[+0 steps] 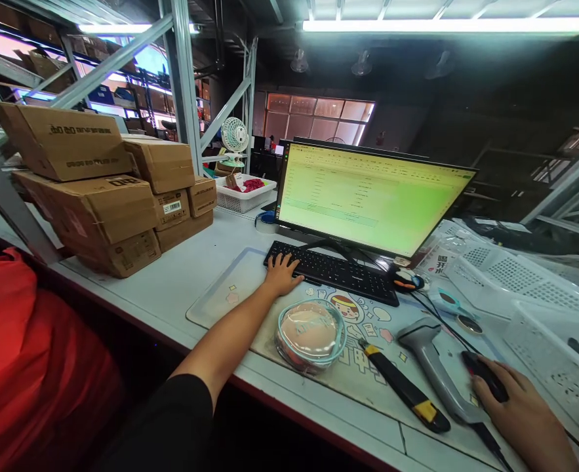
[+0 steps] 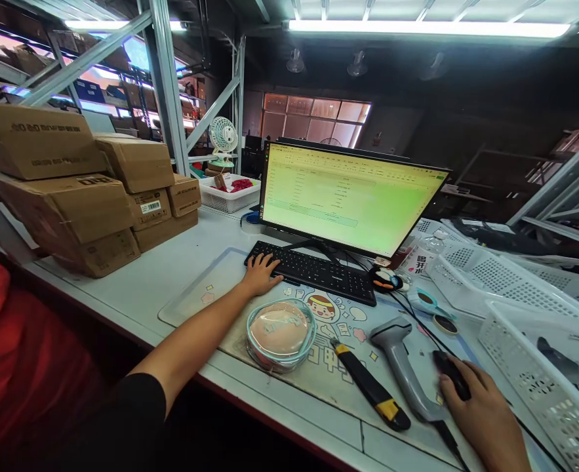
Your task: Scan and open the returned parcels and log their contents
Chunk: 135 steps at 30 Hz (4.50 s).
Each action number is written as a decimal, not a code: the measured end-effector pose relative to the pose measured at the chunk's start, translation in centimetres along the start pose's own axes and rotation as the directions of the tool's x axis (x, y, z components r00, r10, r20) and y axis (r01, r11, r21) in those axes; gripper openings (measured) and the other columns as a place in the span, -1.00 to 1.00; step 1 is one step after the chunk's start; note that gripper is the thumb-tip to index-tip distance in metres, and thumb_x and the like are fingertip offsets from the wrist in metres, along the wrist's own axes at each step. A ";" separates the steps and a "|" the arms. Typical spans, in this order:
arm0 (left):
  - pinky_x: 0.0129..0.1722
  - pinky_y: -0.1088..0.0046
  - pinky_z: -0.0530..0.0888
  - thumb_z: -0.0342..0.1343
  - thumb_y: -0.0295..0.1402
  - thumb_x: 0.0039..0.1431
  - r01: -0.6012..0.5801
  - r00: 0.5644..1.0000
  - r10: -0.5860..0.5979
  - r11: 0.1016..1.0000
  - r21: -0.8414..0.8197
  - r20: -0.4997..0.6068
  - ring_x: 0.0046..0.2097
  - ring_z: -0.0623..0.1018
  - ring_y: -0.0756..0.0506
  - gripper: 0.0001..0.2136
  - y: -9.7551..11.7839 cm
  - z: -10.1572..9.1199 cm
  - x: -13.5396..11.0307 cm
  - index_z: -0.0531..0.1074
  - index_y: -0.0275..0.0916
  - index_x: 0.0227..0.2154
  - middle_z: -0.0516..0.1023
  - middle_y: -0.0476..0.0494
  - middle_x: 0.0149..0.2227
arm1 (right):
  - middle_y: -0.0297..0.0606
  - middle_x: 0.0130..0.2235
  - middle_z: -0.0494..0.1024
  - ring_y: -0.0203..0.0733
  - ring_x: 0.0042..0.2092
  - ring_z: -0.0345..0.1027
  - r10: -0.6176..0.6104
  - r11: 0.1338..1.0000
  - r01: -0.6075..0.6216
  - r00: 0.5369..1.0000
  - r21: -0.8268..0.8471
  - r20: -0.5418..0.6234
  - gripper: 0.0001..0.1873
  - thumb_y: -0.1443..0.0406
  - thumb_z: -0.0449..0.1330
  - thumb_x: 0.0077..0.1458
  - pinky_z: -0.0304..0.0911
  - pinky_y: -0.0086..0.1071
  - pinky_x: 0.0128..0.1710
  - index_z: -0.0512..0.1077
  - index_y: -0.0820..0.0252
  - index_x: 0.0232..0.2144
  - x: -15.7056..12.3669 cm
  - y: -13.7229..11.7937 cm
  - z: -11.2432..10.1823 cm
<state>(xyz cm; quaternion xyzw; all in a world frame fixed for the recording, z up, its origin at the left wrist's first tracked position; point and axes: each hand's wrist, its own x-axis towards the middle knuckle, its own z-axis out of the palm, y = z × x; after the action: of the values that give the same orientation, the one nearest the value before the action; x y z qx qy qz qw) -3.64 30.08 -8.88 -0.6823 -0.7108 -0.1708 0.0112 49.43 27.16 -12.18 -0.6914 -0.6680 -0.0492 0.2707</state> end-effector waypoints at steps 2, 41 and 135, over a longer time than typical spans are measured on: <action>0.43 -0.16 0.00 -0.06 0.06 0.38 0.000 1.000 0.000 1.000 0.004 0.001 0.47 0.07 -0.38 -0.39 0.0 0.0 0.0 0.24 -0.06 0.39 0.11 -0.18 0.48 | 0.01 0.12 0.52 0.29 0.09 0.49 -0.020 1.000 0.020 1.000 0.001 0.013 -0.23 -0.18 -0.05 0.03 0.44 0.11 0.09 0.50 0.15 0.06 0.0 -0.1 0.0; 0.43 -0.16 -0.02 -0.05 0.04 0.39 0.003 1.000 -0.003 1.000 -0.006 0.014 0.48 0.04 -0.39 -0.40 0.0 -0.3 -0.1 0.24 -0.07 0.40 0.11 -0.20 0.48 | 0.08 0.17 0.47 0.35 0.01 0.50 0.039 0.998 -0.032 0.992 -0.061 0.121 -0.14 -0.18 -0.11 0.06 0.49 0.18 -0.15 0.49 0.16 0.18 -0.3 -1.2 -0.9; 0.03 0.15 0.53 0.17 -0.17 0.30 -0.829 0.554 0.656 0.376 -0.414 -0.512 0.00 0.59 -0.24 -0.69 7.4 -5.0 -8.7 0.38 -0.16 0.02 0.57 -0.24 -0.01 | -0.16 -0.16 0.64 -0.21 -0.21 0.49 0.188 0.963 -0.171 0.980 0.207 -0.063 -0.28 -0.21 0.17 0.12 0.45 -0.27 -0.12 0.48 0.36 -0.08 -17.9 -11.2 -19.6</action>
<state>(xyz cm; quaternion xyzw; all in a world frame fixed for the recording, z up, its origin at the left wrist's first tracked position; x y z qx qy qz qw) 3.05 20.51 -4.66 -0.8620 -0.2155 -0.4568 -0.0419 42.70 2.06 0.26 -0.7156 -0.5925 0.0147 0.3696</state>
